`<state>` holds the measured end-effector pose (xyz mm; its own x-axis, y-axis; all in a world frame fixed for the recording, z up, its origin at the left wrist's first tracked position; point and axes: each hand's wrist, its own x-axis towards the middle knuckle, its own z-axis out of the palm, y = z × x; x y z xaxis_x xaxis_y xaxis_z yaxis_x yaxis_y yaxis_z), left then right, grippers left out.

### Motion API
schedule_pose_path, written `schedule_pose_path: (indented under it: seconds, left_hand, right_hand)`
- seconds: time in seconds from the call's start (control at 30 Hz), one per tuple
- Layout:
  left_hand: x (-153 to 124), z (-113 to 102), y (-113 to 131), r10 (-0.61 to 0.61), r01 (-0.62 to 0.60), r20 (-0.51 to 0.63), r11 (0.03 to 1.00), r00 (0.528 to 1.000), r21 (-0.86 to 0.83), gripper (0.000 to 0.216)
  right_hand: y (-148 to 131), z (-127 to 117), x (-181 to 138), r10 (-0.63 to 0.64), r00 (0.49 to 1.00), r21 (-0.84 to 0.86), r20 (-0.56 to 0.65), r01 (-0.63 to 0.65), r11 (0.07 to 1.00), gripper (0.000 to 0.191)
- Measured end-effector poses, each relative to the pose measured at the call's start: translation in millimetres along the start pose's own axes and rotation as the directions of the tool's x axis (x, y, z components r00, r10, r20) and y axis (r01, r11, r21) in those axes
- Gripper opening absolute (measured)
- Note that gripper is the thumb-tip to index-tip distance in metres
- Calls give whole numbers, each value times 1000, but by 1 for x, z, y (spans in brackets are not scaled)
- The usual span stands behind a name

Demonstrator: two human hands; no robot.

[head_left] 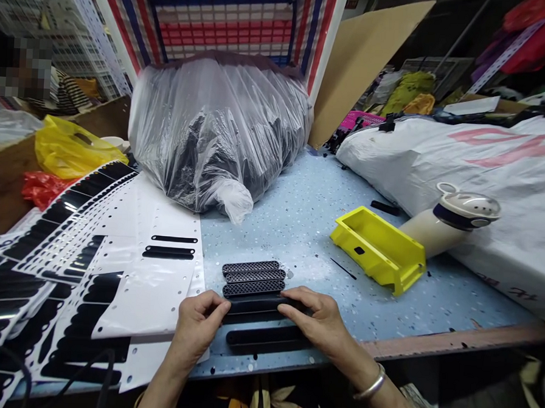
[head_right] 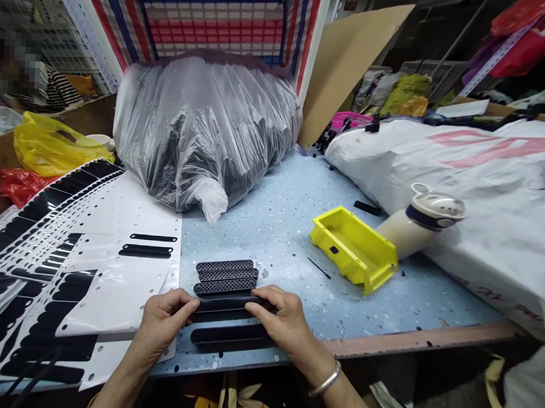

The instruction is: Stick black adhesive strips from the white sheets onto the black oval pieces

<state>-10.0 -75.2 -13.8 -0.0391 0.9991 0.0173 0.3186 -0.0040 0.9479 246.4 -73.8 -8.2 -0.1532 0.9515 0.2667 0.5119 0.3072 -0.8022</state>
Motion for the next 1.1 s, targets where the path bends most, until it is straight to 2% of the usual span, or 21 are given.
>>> schedule_pose_path:
  seconds: [0.1, 0.17, 0.27, 0.37, 0.5, 0.57, 0.7, 0.93, 1.1]
  left_hand:
    - [-1, 1, 1, 14, -14, -14, 1000, 1000, 15, 27]
    - [-1, 2, 3, 36, -36, -13, 999, 999, 26, 26]
    - [-2, 2, 6, 49, -49, 26, 998, 998, 26, 26]
    - [-2, 1, 6, 39, -42, 77, 998, 996, 36, 25]
    - [-1, 0, 6, 33, -40, 126, 998, 991, 56, 26]
    - [0, 0, 6, 28, -36, 147, 998, 989, 49, 27]
    - [2, 0, 4, 11, -14, 159, 1000, 987, 14, 27]
    - [2, 1, 0, 22, -18, 144, 1000, 989, -25, 28]
    - [5, -2, 3, 30, -35, 164, 999, 986, 28, 27]
  right_hand:
    - [4, -5, -6, 9, 995, -108, -101, -20, 994, 25]
    - [4, -6, -9, 20, 992, -183, -124, -43, 982, 31]
    - [-2, -3, -8, 29, 996, -359, -89, -59, 932, 39]
    - [-13, 7, 0, 84, 995, -550, -56, -101, 829, 41]
    - [-27, 20, 11, 183, 982, -669, -48, -167, 724, 43]
    - [-30, 24, 14, 225, 972, -669, -73, -215, 711, 44]
    - [-25, 27, 14, 276, 954, -583, -119, -292, 758, 43]
    - [3, 20, 7, 247, 963, -471, -107, -268, 841, 54]
    - [11, 19, 8, 200, 970, -427, -135, -239, 872, 66]
